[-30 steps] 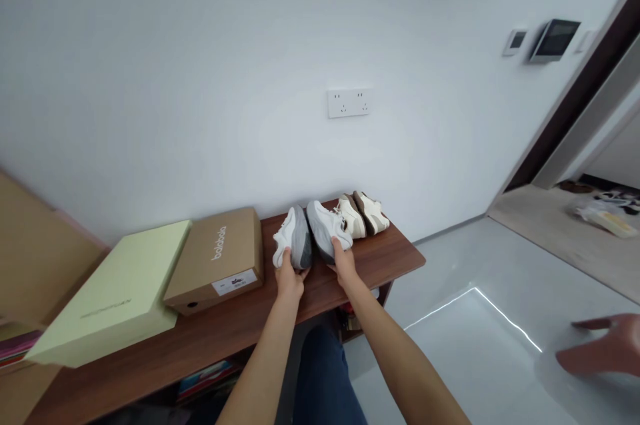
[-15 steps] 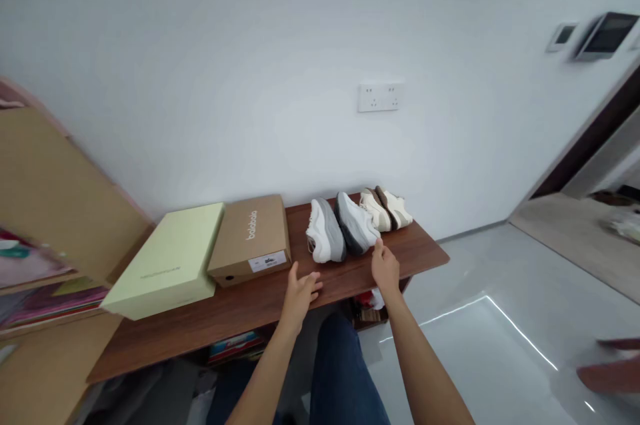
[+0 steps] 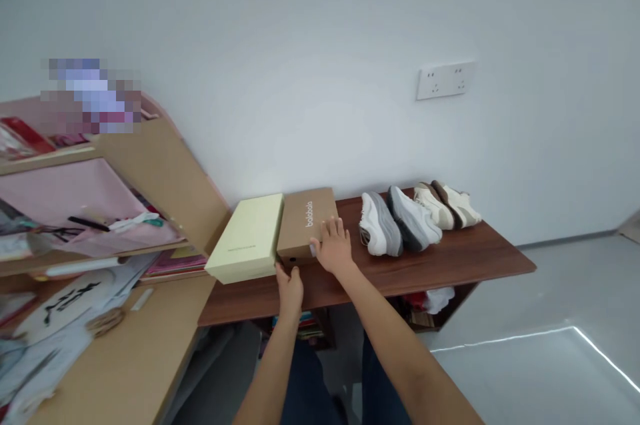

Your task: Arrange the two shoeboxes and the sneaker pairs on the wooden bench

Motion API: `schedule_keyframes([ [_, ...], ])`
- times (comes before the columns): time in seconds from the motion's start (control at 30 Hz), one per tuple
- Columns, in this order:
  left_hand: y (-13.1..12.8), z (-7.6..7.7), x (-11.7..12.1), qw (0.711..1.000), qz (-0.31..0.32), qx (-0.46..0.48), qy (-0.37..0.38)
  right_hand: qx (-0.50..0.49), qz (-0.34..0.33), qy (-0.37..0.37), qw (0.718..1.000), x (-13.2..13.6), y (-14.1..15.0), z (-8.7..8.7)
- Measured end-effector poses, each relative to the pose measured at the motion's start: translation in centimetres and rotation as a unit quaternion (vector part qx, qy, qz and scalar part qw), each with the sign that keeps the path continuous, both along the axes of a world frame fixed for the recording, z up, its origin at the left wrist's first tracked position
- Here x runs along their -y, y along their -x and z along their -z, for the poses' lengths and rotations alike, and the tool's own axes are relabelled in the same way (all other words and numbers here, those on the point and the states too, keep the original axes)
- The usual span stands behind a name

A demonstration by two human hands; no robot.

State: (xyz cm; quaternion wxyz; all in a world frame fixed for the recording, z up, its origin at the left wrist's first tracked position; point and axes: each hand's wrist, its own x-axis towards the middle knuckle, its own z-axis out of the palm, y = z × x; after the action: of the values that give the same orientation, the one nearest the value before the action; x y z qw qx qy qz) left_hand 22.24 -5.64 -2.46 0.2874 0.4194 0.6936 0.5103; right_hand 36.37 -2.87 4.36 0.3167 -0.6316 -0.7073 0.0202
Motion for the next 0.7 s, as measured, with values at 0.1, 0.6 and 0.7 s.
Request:
schedule_keyframes([
  [0.1,0.8,0.7,-0.5,1.0,0.015,-0.006,0.017,0.0,0.009,0.021,1.0,-0.2,-0.1,1.1],
  [0.6,-3.6,-6.8,-1.2,0.952,0.084,0.276,-0.101,-0.399,-0.127,0.147,0.896,0.9,-4.4,-0.1],
  [0.7,-4.0,-8.0,0.9,0.976,0.078,0.056,-0.196,-0.563,-0.146,0.21,0.786,1.9,-3.4,-0.4],
])
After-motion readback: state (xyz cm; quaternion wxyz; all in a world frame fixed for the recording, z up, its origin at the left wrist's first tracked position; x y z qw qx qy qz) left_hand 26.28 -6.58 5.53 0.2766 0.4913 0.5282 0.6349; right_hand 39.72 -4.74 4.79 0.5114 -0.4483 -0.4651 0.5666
